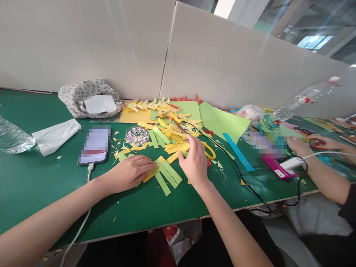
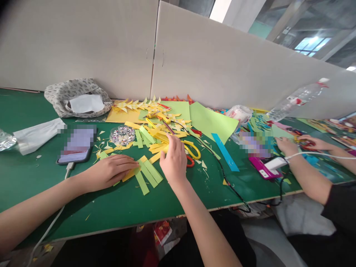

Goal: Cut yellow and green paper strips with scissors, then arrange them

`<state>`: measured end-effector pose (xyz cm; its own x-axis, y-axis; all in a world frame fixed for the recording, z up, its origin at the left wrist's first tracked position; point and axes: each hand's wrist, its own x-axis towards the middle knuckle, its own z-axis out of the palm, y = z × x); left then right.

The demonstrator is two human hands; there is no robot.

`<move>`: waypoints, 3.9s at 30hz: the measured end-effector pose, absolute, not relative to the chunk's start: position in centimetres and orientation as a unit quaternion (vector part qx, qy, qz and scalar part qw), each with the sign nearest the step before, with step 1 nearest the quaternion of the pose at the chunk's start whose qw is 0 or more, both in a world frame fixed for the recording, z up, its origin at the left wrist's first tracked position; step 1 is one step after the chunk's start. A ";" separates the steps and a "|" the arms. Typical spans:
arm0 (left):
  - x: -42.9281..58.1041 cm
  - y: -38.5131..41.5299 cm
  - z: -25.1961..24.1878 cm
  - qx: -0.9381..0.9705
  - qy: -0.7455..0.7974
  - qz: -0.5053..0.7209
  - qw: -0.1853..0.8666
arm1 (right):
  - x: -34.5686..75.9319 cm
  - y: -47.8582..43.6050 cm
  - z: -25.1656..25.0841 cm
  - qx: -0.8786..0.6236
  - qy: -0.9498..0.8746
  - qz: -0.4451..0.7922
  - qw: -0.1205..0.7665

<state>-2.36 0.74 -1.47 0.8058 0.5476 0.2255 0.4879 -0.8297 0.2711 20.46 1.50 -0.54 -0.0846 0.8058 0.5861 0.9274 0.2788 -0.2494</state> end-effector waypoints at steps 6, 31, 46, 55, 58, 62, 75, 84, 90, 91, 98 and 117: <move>-2.4 0.9 -1.8 0.950 0.261 0.153 0.081 | 20.5 0.6 0.9 -0.544 -0.804 -0.012 0.239; -2.2 1.0 -1.1 0.956 0.251 0.133 0.079 | 19.4 1.1 2.0 -0.546 -0.704 0.396 0.222; -2.2 1.2 -0.1 0.945 0.278 0.146 0.094 | 19.2 2.3 -0.3 -0.497 -0.800 0.233 0.241; -2.4 1.9 -0.7 0.952 0.256 0.098 0.140 | 19.4 2.3 -0.3 -0.492 -0.821 0.189 0.217; -2.3 2.0 -0.7 0.944 0.267 0.112 0.155 | 19.5 1.5 0.7 -0.495 -0.828 0.177 0.196; -2.3 2.0 -0.5 0.941 0.272 0.115 0.166 | 19.1 0.3 1.4 -0.515 -0.829 0.189 0.111; -2.5 2.4 -0.7 0.941 0.268 0.113 0.176 | 18.3 -0.2 2.2 -0.583 -0.779 0.230 -0.014; -2.7 2.4 -0.7 0.937 0.267 0.125 0.186 | 18.6 -0.1 2.0 -0.606 -0.759 0.236 -0.017; -2.7 2.3 -0.5 0.942 0.263 0.125 0.168 | 17.4 -1.7 2.0 -0.611 -0.774 0.167 -0.016; -2.7 2.3 -0.5 0.943 0.263 0.122 0.166 | 17.3 -2.0 1.9 -0.614 -0.773 0.159 -0.014; -2.7 2.2 -0.4 0.946 0.263 0.107 0.155 | 17.4 -2.1 2.2 -0.639 -0.745 0.193 0.014; -2.9 2.3 -1.0 0.944 0.255 0.130 0.167 | 17.1 -2.3 4.3 -0.527 -0.762 0.321 0.196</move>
<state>-2.93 2.28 -1.02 0.8365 0.5241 0.1597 0.4377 -0.8145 0.3808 17.05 -2.34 4.27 -0.3669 0.9294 -0.0402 0.6773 0.2372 -0.6964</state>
